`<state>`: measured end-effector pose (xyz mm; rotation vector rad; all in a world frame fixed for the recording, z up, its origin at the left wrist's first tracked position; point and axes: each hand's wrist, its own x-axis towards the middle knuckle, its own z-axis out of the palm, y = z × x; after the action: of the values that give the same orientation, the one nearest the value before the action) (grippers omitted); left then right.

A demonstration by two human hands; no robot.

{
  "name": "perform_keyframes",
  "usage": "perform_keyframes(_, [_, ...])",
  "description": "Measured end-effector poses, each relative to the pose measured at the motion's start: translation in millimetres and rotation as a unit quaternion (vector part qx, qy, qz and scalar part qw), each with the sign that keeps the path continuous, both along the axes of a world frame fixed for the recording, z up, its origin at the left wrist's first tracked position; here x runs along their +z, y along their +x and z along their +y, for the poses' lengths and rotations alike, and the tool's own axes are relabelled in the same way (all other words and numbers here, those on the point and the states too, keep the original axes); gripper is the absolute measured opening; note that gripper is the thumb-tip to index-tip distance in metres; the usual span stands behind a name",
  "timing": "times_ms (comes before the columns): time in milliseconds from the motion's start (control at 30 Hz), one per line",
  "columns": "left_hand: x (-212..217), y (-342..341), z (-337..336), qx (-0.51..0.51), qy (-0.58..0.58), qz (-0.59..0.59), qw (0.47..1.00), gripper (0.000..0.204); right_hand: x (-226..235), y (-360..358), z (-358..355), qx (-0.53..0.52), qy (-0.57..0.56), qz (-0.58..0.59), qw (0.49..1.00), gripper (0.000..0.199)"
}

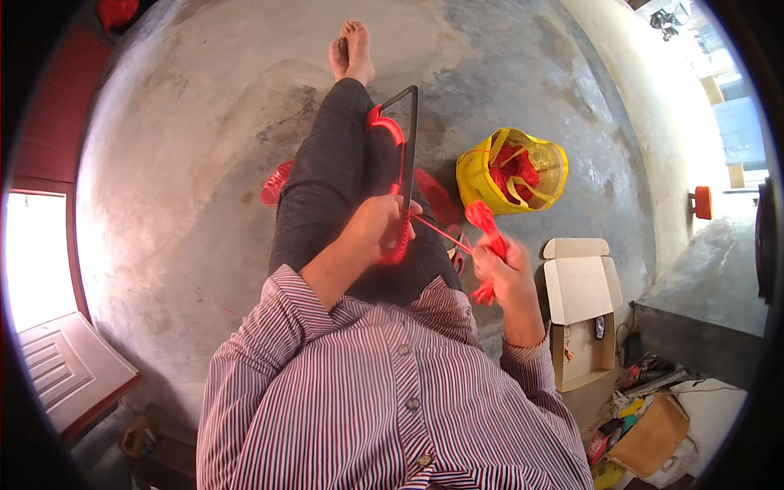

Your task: The person is weaving or wrapping red plastic strips around a black chair frame.

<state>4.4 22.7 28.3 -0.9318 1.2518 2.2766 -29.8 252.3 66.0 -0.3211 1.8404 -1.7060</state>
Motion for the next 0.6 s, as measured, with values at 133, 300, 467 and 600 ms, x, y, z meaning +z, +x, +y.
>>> perform_keyframes(133, [0.5,7.2,-3.1,0.063,0.075,0.004,0.995,0.035,-13.5,-0.9,13.9,-0.064,-0.115,-0.126,0.983,0.017])
perform_keyframes(300, [-6.7,3.0,-0.3,0.042,0.072,-0.01,0.996,0.033,-32.7,-0.8,30.9,-0.101,-0.034,-0.078,0.991,0.015])
perform_keyframes(467, [-5.2,16.3,0.8,0.046,-0.242,0.089,0.965,0.02,-33.1,-27.8,20.3,-0.184,-0.064,-0.117,0.974,0.025])
perform_keyframes(600, [22.6,21.1,13.4,-0.101,-0.525,0.401,0.744,0.022,-18.0,-6.9,-6.2,-0.014,-0.081,-0.154,0.985,0.034])
